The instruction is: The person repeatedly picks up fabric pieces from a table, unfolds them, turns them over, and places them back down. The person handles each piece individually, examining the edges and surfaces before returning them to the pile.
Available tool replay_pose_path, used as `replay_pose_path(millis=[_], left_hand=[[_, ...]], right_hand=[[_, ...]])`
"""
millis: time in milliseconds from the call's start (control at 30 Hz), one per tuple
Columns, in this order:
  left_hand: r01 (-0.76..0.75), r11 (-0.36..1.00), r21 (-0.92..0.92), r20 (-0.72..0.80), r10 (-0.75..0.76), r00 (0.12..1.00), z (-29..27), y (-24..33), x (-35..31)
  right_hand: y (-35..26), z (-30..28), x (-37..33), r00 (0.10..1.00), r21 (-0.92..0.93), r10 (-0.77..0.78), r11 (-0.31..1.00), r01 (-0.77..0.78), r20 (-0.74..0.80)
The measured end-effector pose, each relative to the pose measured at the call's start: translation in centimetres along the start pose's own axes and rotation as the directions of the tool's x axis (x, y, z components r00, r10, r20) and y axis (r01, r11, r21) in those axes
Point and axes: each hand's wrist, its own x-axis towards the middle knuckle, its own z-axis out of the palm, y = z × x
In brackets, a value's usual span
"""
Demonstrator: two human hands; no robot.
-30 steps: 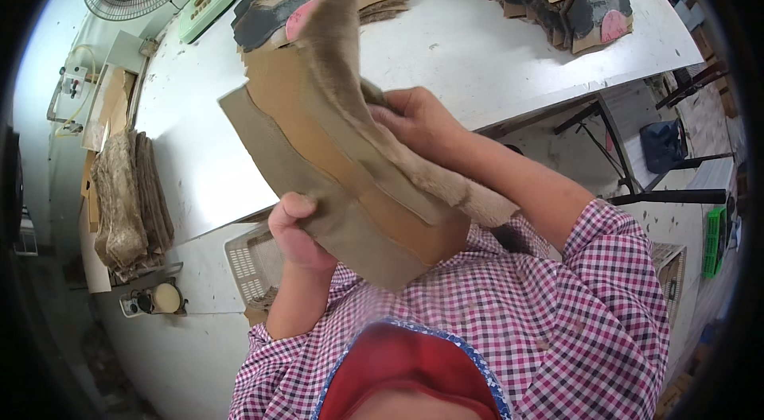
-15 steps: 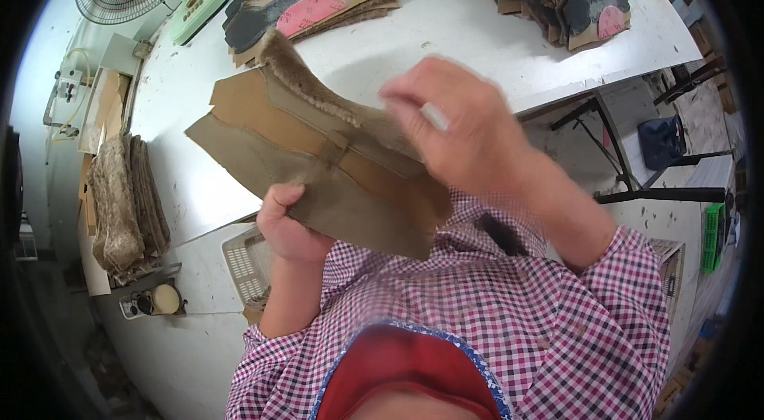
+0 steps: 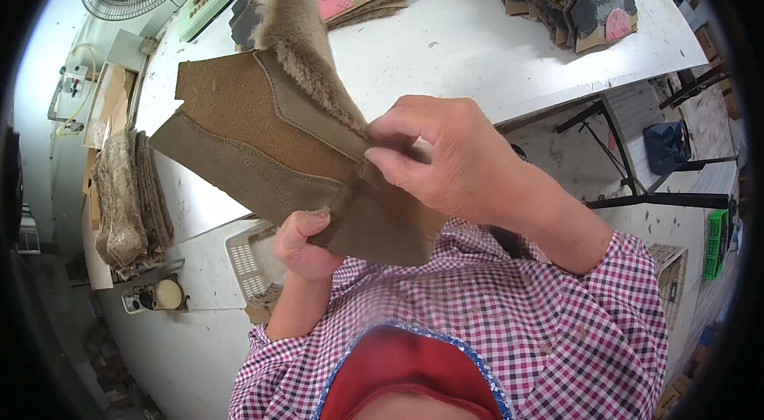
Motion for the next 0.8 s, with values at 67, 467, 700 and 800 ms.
replay_pose_path(millis=[67, 467, 700, 800], left_hand=[[0.003, 1.0, 0.029, 0.002, -0.003, 1.0, 0.0, 0.1, 0.2], [0.081, 0.978, 0.195, -0.132, -0.056, 0.99, -0.4, -1.0, 0.1], [-0.229, 0.973, -0.009, 0.041, 0.23, 0.972, -2.2, -0.5, -0.3], [-0.252, 0.964, -0.083, 0.165, 0.263, 0.951, -2.2, 2.8, 0.9]], right_hand=[[-0.3, -0.1, -0.1, 0.997, 0.038, 0.075, 0.996, -0.076, 0.007], [-1.0, 1.7, -1.7, 0.984, 0.005, 0.106, 0.994, -0.107, -0.143], [-0.1, 1.2, -2.0, 0.996, -0.075, -0.043, 0.996, 0.037, -0.075], [0.5, -0.1, -1.7, 0.983, -0.106, -0.18, 0.977, 0.183, 0.038]])
